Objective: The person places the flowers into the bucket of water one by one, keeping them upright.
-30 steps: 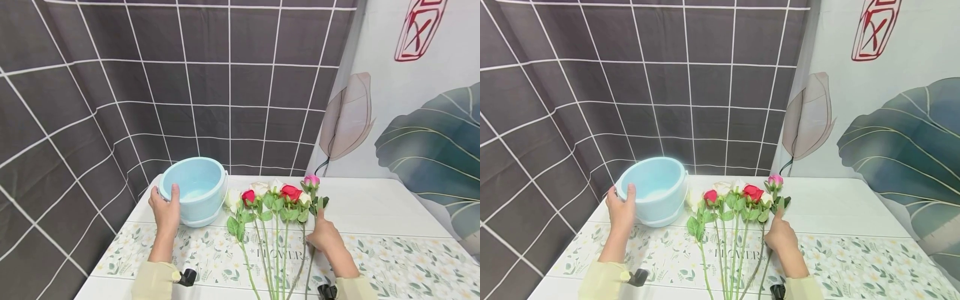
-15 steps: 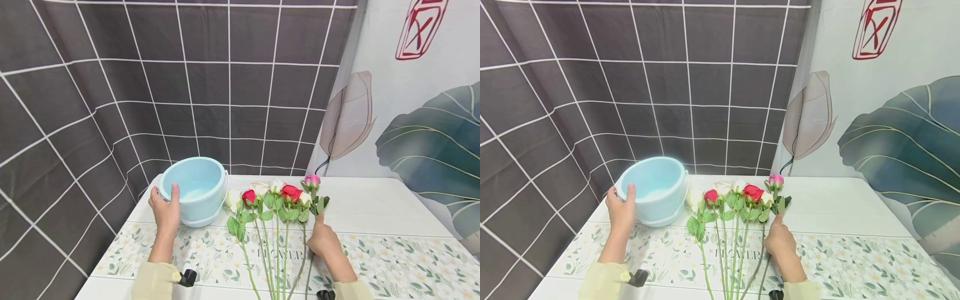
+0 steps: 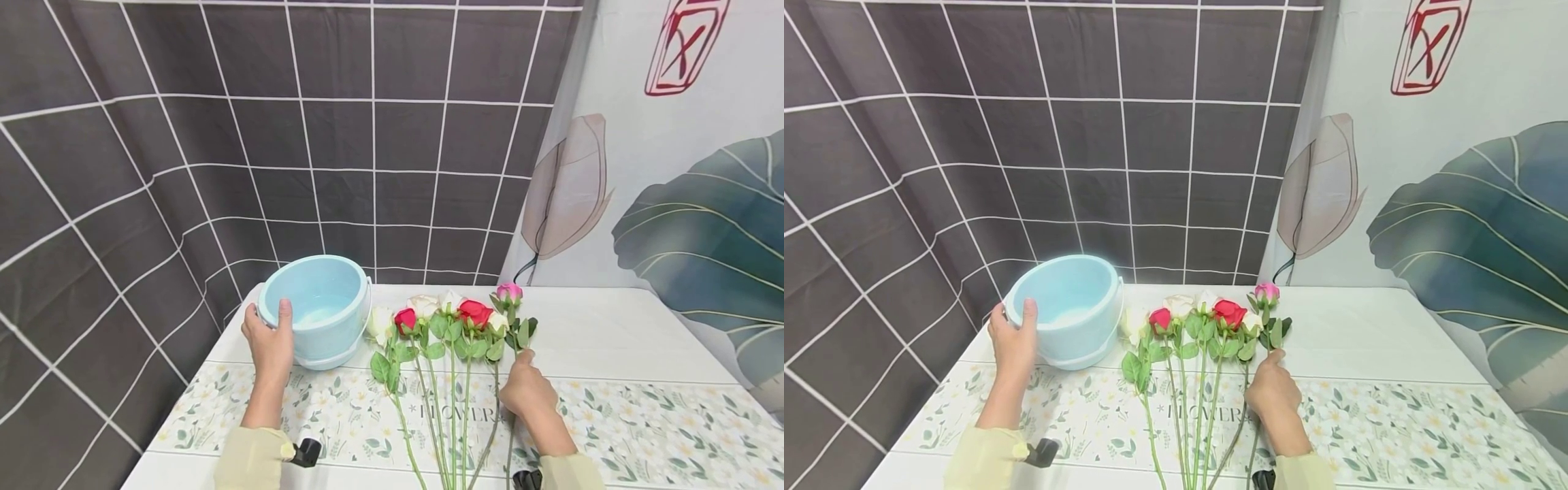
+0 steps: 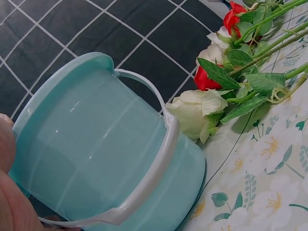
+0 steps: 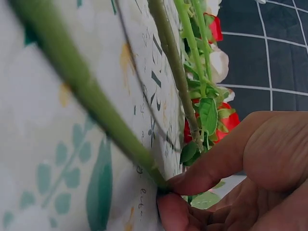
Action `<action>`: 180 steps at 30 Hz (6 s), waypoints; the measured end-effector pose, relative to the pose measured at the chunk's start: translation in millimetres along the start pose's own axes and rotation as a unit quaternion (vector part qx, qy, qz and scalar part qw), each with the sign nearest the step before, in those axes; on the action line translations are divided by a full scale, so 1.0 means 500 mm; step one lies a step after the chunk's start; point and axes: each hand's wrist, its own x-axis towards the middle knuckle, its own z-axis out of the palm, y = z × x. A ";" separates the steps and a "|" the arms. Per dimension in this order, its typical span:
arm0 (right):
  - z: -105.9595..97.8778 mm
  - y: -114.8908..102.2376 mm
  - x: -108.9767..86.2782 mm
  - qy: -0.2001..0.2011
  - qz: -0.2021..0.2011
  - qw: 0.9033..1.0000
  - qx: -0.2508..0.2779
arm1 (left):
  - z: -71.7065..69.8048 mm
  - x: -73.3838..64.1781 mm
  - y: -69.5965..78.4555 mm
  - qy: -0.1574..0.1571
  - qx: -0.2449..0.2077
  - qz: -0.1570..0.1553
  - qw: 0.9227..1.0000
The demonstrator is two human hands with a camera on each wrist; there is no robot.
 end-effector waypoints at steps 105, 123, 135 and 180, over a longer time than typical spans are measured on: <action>-0.176 -0.332 0.056 0.126 -0.270 0.743 0.599 | -0.003 0.004 0.005 -0.012 0.016 -0.015 1.000; -0.192 -0.428 0.062 0.132 -0.318 0.713 0.611 | -0.003 0.006 0.004 -0.014 0.023 -0.016 1.000; -0.194 -0.497 0.072 0.149 -0.330 0.699 0.617 | -0.001 0.009 0.002 -0.021 0.024 -0.010 0.999; -0.023 -0.572 0.076 -0.010 -0.292 0.835 0.466 | -0.003 0.011 0.001 -0.018 0.021 -0.014 1.000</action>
